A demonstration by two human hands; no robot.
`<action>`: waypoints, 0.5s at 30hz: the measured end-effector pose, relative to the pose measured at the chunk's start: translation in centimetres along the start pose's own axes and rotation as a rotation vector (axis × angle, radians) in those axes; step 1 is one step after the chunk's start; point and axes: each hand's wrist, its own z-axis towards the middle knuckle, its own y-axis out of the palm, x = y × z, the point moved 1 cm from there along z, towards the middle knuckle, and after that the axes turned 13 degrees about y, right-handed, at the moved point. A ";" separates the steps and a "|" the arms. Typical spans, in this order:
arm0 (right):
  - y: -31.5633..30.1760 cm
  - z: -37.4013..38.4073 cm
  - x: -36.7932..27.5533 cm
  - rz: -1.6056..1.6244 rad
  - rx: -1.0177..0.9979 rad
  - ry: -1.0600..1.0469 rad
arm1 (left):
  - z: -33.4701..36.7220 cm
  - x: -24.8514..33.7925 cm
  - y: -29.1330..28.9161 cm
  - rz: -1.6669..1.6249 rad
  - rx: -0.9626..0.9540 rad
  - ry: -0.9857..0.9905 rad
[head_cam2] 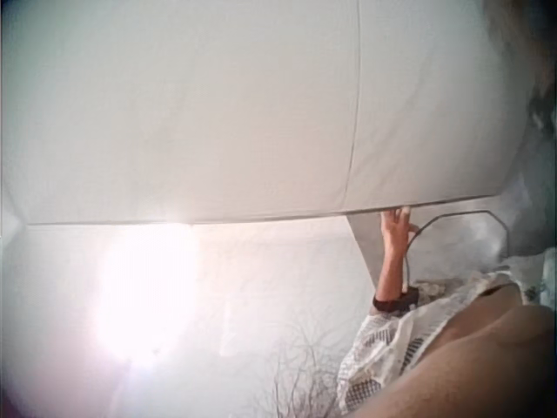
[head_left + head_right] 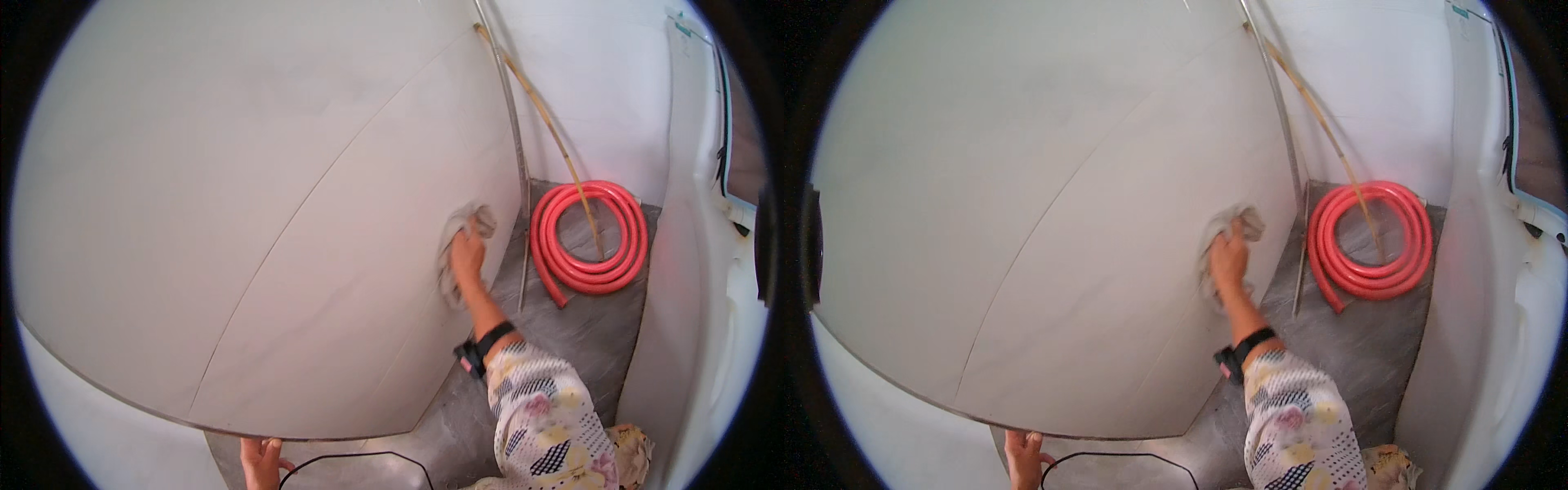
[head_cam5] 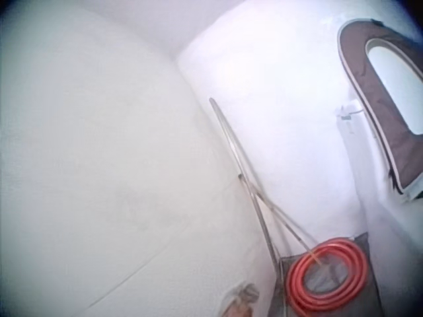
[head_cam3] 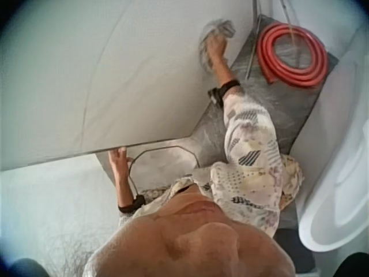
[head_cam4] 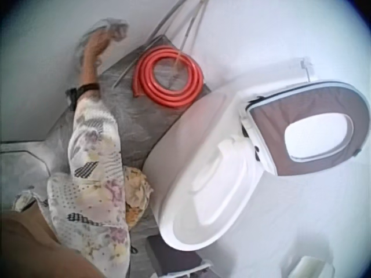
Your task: The person wipes the tiled walls and glass panels of a shower enclosure using a cloth and a bamboo stick, then picks up debris from the floor and places it in a trash bin.
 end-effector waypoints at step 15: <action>0.9 -5.5 6.7 -0.096 -0.096 0.053 | 0.4 0.7 -0.7 0.028 0.027 0.019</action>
